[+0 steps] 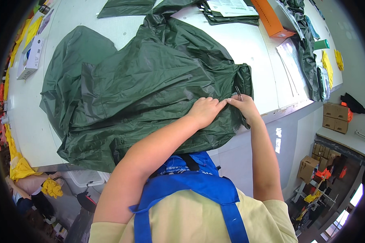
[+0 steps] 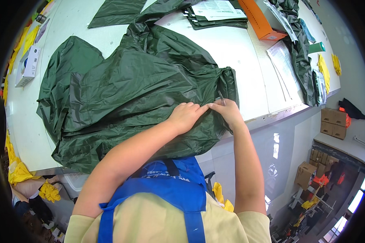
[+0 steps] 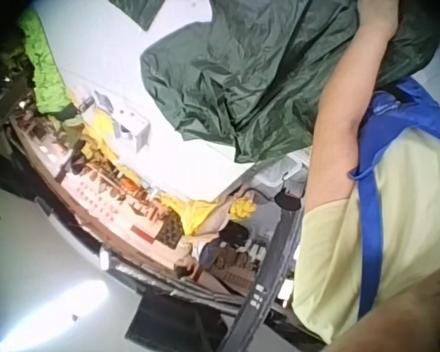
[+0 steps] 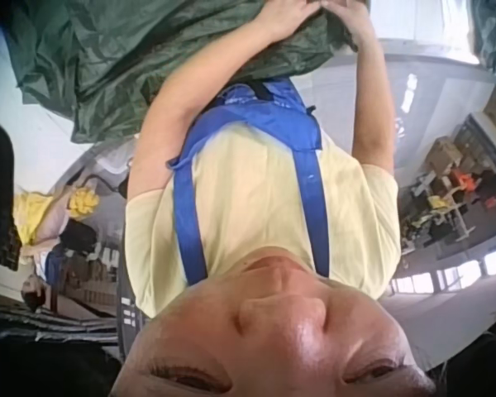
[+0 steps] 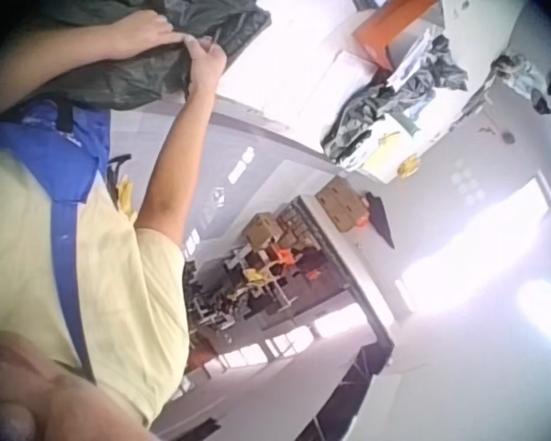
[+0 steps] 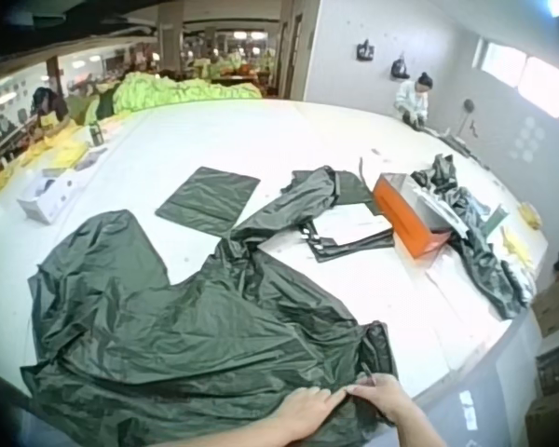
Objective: The person folds a large green tarp on a white table, smooths it, and folds it into a compact rectangle. They then place the folded tarp into a clear plastic bag and set it aside. The person repeats the process with a second green tarp.
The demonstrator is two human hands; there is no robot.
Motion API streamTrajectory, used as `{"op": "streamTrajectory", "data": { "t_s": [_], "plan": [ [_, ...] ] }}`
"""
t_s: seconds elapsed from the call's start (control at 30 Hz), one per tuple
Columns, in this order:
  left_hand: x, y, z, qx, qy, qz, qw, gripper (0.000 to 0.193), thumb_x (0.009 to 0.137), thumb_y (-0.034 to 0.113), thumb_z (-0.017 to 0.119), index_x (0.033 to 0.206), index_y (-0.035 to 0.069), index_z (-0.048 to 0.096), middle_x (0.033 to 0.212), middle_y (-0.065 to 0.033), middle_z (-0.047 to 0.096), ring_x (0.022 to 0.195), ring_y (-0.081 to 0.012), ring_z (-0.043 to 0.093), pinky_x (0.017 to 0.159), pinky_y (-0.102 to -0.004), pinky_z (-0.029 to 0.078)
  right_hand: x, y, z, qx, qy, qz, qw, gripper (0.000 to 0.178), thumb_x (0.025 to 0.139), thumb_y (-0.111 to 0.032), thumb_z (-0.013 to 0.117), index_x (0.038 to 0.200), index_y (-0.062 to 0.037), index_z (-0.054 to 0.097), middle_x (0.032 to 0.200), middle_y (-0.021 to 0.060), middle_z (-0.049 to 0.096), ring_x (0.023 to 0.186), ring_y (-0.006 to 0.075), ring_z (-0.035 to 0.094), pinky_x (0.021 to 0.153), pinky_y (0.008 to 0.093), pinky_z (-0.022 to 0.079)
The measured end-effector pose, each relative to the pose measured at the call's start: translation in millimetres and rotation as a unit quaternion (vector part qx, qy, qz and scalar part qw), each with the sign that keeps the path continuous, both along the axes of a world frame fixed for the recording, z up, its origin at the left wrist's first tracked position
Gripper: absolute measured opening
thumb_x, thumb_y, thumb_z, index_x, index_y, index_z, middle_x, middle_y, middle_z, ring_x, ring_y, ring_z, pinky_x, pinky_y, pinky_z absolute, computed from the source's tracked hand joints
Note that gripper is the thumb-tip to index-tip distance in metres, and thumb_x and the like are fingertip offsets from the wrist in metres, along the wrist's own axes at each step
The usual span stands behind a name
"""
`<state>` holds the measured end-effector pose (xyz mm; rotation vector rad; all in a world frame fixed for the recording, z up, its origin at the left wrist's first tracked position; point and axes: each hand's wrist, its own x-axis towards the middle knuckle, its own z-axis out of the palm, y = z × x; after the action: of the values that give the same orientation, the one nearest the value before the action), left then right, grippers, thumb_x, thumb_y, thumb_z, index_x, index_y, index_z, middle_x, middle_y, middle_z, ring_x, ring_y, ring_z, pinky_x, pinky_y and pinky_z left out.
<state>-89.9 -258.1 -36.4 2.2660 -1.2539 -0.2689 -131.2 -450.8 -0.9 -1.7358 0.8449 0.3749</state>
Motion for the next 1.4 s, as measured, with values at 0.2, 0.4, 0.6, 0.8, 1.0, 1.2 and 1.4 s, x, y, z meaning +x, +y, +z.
{"op": "streamTrajectory", "data": {
  "t_s": [0.2, 0.4, 0.6, 0.8, 1.0, 1.2, 1.4],
  "plan": [
    [0.7, 11.1, 7.2, 0.038, 0.024, -0.053, 0.998, 0.034, 0.085, 0.012, 0.051, 0.118, 0.011, 0.061, 0.099, -0.0051, 0.061, 0.096, -0.0231, 0.058, 0.082, -0.0365, 0.047, -4.6, -12.4, -31.9, -0.082, 0.011, 0.091, 0.992, 0.031, 0.074, -0.015, 0.078, 0.094, 0.0048, 0.063, 0.082, 0.0047, 0.062, 0.075, 0.0143, 0.056, 0.069, 0.0287, 0.045],
    [-11.1, 102.6, 9.9, -0.055, -0.053, 0.061, 0.995, 0.026, 0.080, 0.011, 0.060, 0.105, 0.007, 0.066, 0.104, -0.0066, 0.062, 0.101, -0.0265, 0.058, 0.089, -0.0399, 0.048, -4.3, -10.8, -23.5, -0.005, -0.021, 0.068, 0.997, 0.031, 0.075, -0.010, 0.076, 0.098, 0.0059, 0.063, 0.085, 0.0058, 0.062, 0.078, 0.0143, 0.056, 0.074, 0.0285, 0.044],
    [-19.1, 133.3, -2.5, -0.052, -0.070, 0.113, 0.990, 0.029, 0.081, 0.008, 0.062, 0.109, 0.004, 0.065, 0.105, -0.0078, 0.063, 0.099, -0.0266, 0.059, 0.085, -0.0378, 0.051, -6.7, -3.3, -25.4, -0.125, -0.012, 0.094, 0.988, 0.026, 0.077, -0.011, 0.074, 0.093, 0.0042, 0.060, 0.077, 0.0056, 0.057, 0.072, 0.0157, 0.051, 0.071, 0.0310, 0.044],
    [-21.3, 136.2, -3.1, -0.029, -0.054, 0.111, 0.992, 0.035, 0.081, 0.008, 0.059, 0.115, 0.003, 0.063, 0.110, -0.0084, 0.060, 0.101, -0.0266, 0.058, 0.086, -0.0370, 0.050, -10.9, 2.2, -22.8, -0.180, -0.013, 0.112, 0.977, 0.023, 0.078, -0.012, 0.073, 0.088, 0.0020, 0.059, 0.072, 0.0051, 0.053, 0.067, 0.0147, 0.048, 0.066, 0.0300, 0.042],
    [-25.5, 138.9, -0.8, 0.050, -0.061, 0.097, 0.992, 0.044, 0.081, 0.011, 0.055, 0.124, 0.006, 0.059, 0.115, -0.0054, 0.058, 0.107, -0.0262, 0.054, 0.091, -0.0371, 0.048, -5.8, 4.7, -18.8, -0.119, -0.025, 0.096, 0.988, 0.017, 0.081, -0.009, 0.070, 0.089, 0.0017, 0.059, 0.073, 0.0006, 0.054, 0.068, 0.0104, 0.046, 0.065, 0.0268, 0.040],
    [-21.9, 158.3, 6.4, 0.046, -0.037, 0.099, 0.993, 0.046, 0.082, 0.011, 0.054, 0.128, 0.010, 0.057, 0.121, -0.0060, 0.057, 0.111, -0.0255, 0.053, 0.097, -0.0400, 0.044, -9.7, -8.1, -19.1, -0.025, -0.089, 0.058, 0.994, 0.022, 0.079, -0.004, 0.070, 0.099, 0.0022, 0.061, 0.088, 0.0053, 0.064, 0.080, 0.0130, 0.056, 0.075, 0.0275, 0.046],
    [-31.2, 239.7, 53.2, 0.214, 0.030, 0.238, 0.947, 0.041, 0.084, 0.020, 0.062, 0.125, 0.013, 0.058, 0.119, -0.0050, 0.061, 0.109, -0.0249, 0.056, 0.097, -0.0429, 0.042, 8.0, -66.2, 8.3, -0.522, -0.094, 0.157, 0.833, 0.021, 0.085, -0.015, 0.067, 0.099, -0.0012, 0.060, 0.082, 0.0162, 0.063, 0.075, 0.0311, 0.061, 0.071, 0.0383, 0.049]
  ]
}}
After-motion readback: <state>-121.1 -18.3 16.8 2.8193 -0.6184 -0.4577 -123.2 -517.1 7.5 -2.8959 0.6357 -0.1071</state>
